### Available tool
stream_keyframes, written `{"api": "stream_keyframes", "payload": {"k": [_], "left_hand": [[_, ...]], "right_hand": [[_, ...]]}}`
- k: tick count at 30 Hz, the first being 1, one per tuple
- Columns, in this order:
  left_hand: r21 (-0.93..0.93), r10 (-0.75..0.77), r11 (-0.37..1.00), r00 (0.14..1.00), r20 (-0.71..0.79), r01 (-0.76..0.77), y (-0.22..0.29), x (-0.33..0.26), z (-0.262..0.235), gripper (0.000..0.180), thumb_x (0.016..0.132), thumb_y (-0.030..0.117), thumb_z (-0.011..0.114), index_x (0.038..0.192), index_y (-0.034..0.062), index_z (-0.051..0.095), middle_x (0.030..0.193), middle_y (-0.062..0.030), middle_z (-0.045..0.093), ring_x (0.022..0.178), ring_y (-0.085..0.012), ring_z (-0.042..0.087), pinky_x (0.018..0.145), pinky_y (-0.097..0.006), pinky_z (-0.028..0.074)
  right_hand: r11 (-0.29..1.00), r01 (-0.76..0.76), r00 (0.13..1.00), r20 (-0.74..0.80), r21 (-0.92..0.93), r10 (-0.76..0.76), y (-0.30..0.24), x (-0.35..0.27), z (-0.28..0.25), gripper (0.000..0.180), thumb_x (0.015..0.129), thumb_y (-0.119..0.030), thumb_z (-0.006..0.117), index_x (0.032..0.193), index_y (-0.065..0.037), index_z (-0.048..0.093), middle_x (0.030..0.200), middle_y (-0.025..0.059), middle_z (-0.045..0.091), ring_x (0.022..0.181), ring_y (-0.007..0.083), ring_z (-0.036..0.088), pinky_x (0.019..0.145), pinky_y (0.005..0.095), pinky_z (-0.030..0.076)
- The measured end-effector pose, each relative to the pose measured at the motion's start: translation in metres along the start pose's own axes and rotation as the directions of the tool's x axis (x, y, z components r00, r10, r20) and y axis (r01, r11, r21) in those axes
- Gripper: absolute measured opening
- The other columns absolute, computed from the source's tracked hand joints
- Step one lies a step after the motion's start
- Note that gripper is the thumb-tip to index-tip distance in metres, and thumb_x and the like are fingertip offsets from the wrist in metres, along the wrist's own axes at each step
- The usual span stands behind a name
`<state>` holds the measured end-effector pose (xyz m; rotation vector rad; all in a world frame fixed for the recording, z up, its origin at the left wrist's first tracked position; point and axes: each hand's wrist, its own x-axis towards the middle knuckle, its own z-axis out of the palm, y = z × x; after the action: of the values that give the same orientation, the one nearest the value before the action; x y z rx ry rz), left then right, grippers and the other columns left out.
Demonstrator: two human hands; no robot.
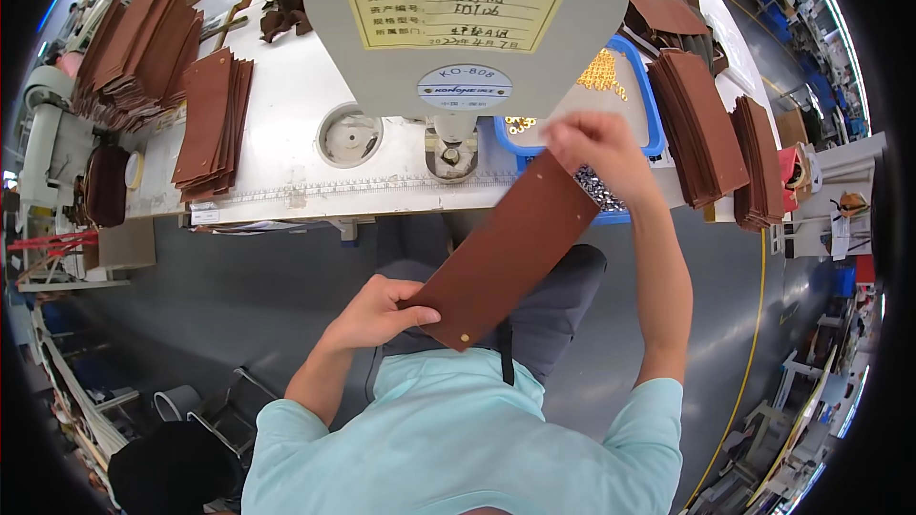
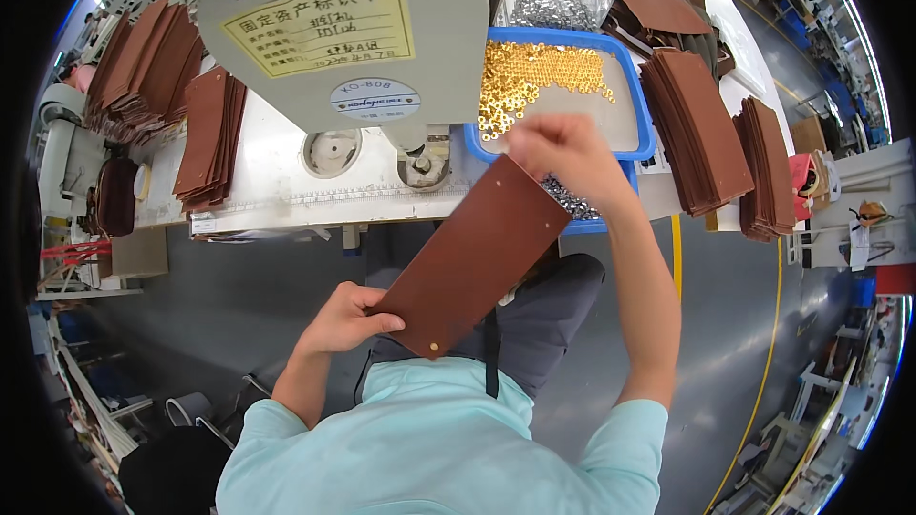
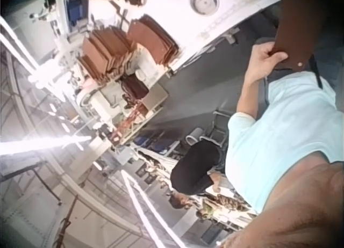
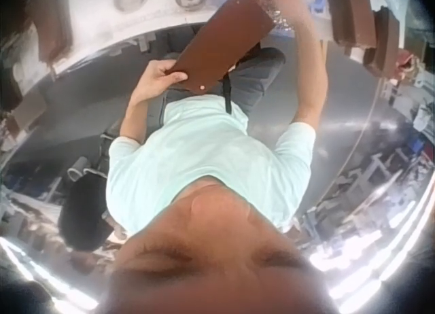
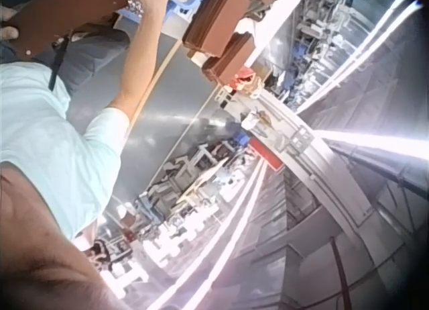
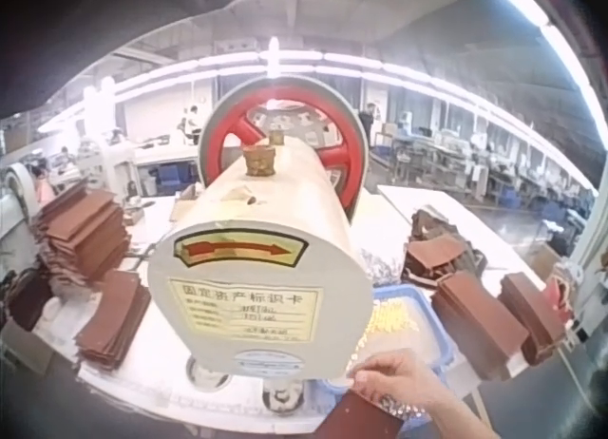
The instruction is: Attaching metal hardware studs to leather pieces at a professional assembly station.
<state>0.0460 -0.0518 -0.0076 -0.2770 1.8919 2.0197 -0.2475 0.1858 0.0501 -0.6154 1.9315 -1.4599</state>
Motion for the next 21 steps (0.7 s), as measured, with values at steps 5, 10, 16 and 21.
{"api": "stream_keyframes", "payload": {"k": [5, 10, 16, 21], "left_hand": [[-0.184, 0.059, 0.981, 0.998, 0.014, -0.056, -0.022, 0.010, 0.016, 0.027, 0.097, 0.007, 0.070, 0.122, -0.0043, 0.071, 0.108, -0.0098, 0.076, 0.096, -0.0130, 0.070, 0.084, -0.029, 0.058], [-0.410, -0.085, 0.907, 0.996, 0.036, 0.092, -0.051, 0.011, 0.040, 0.036, 0.099, 0.004, 0.067, 0.134, -0.0029, 0.062, 0.119, -0.0095, 0.071, 0.105, -0.0167, 0.069, 0.090, -0.034, 0.060], [-0.387, -0.093, 0.911, 0.986, 0.140, 0.140, -0.043, 0.030, 0.055, 0.046, 0.098, 0.012, 0.071, 0.141, 0.0011, 0.056, 0.126, -0.0074, 0.068, 0.109, -0.0148, 0.067, 0.089, -0.032, 0.058], [-0.336, -0.292, 0.880, 0.941, 0.172, 0.335, -0.052, 0.055, 0.053, 0.039, 0.100, 0.024, 0.071, 0.130, -0.0002, 0.066, 0.117, -0.0055, 0.072, 0.104, -0.0126, 0.067, 0.093, -0.031, 0.054]], "right_hand": [[0.721, 0.045, 0.943, -0.209, -0.692, -0.259, 0.029, 0.066, -0.011, 0.021, 0.079, -0.014, 0.080, 0.098, -0.003, 0.078, 0.082, 0.0132, 0.076, 0.074, 0.0238, 0.073, 0.072, 0.0351, 0.057], [0.596, 0.196, 0.878, -0.131, -0.779, -0.460, 0.053, 0.092, -0.022, 0.015, 0.075, -0.012, 0.078, 0.088, -0.006, 0.080, 0.081, 0.0141, 0.076, 0.076, 0.0304, 0.073, 0.075, 0.0395, 0.058], [0.424, 0.069, 0.868, -0.156, -0.903, -0.472, 0.037, 0.081, -0.018, 0.014, 0.076, -0.009, 0.071, 0.088, -0.003, 0.077, 0.080, 0.0160, 0.074, 0.078, 0.0353, 0.071, 0.077, 0.0441, 0.057], [0.795, 0.158, 0.824, -0.365, -0.585, -0.433, 0.007, 0.011, 0.014, 0.011, 0.090, -0.006, 0.070, 0.096, 0.001, 0.075, 0.088, 0.0158, 0.073, 0.079, 0.0261, 0.073, 0.073, 0.0354, 0.057]]}}
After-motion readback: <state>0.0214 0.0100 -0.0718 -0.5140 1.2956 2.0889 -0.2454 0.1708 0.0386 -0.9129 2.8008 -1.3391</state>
